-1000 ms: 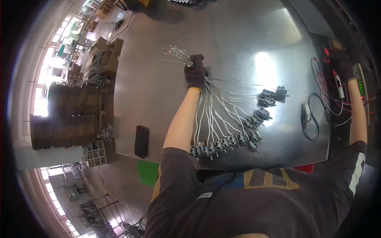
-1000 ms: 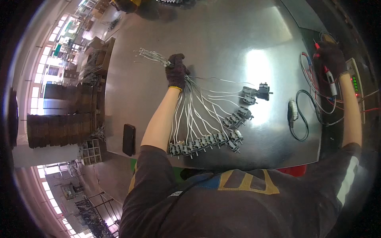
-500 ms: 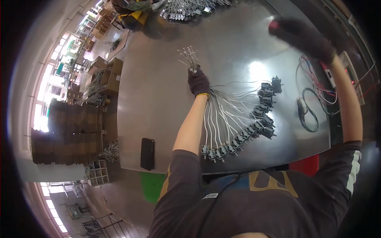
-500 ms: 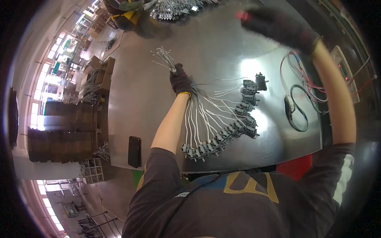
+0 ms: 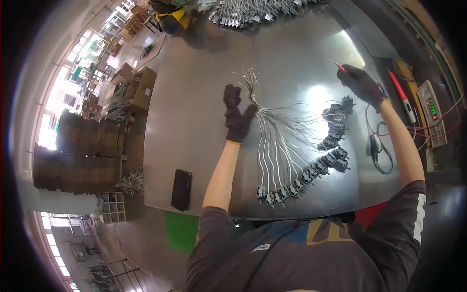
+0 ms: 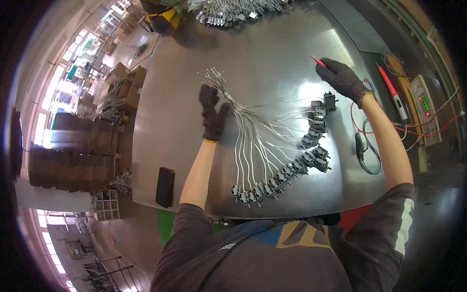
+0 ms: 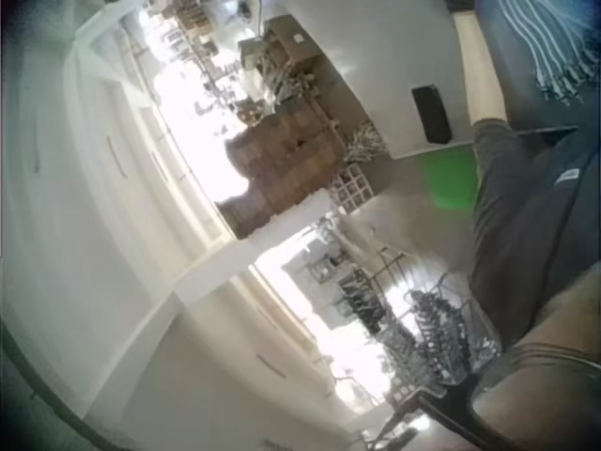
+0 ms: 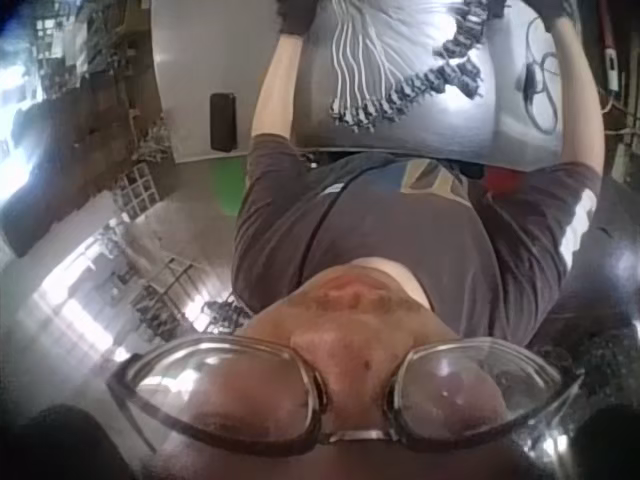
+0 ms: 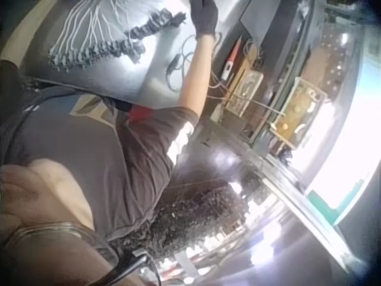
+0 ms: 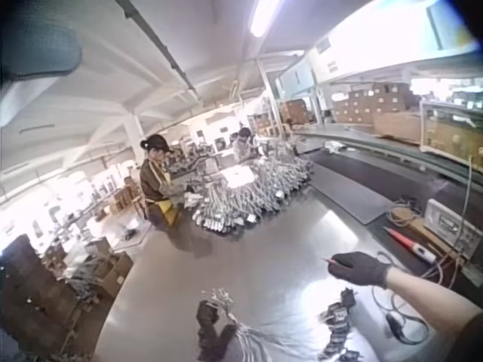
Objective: Marking and inspecting a bundle of electronic components with wires on a production line.
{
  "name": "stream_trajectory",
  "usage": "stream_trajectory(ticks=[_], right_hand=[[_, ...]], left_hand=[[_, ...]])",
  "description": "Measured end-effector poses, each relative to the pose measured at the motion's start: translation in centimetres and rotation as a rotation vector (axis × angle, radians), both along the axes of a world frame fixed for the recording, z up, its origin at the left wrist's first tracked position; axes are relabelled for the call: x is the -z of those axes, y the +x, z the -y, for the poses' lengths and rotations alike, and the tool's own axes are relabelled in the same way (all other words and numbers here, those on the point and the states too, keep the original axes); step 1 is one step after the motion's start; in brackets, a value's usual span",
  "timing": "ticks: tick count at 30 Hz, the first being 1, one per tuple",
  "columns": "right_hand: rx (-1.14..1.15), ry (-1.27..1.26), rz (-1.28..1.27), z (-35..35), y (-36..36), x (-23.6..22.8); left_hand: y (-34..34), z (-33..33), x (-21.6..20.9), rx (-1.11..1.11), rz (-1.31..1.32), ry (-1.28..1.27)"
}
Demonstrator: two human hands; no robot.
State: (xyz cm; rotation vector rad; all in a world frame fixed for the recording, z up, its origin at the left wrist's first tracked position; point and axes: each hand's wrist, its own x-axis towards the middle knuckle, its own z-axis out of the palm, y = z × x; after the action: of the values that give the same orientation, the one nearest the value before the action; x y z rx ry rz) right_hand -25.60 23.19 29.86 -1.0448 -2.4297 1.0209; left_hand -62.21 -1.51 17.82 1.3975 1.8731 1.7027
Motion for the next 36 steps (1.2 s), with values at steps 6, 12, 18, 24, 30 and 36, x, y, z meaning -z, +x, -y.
stream_trajectory(ticks=[6, 12, 18, 24, 30, 36], right_hand=[[-0.462, 0.597, -0.253, 8.4, -5.8, -2.5], [-0.537, 0.566, -0.367, 13.5, -14.8, -3.4], [-0.423, 0.591, -0.378, 12.3, -19.3, -2.8], [-0.408, 0.702, -0.386, 11.7, -19.7, -2.1], [-0.381, 0.694, -0.316, 12.7, -18.6, -3.5], [-0.224, 0.182, -0.542, 13.6, -12.3, -6.9]], left_hand=[[-1.6, -2.6, -2.8, 0.374, -0.067, 0.289], [0.4, -4.9, -2.0, 0.553, 0.675, 0.157], [0.1, -6.1, 0.3, 0.609, 0.668, 0.359], [-1.3, -4.6, -0.9, 0.631, 0.533, 0.238], [0.0, -5.4, -2.1, 0.913, 1.079, 0.371], [1.1, -4.6, -5.0, 0.428, 0.401, 0.017]])
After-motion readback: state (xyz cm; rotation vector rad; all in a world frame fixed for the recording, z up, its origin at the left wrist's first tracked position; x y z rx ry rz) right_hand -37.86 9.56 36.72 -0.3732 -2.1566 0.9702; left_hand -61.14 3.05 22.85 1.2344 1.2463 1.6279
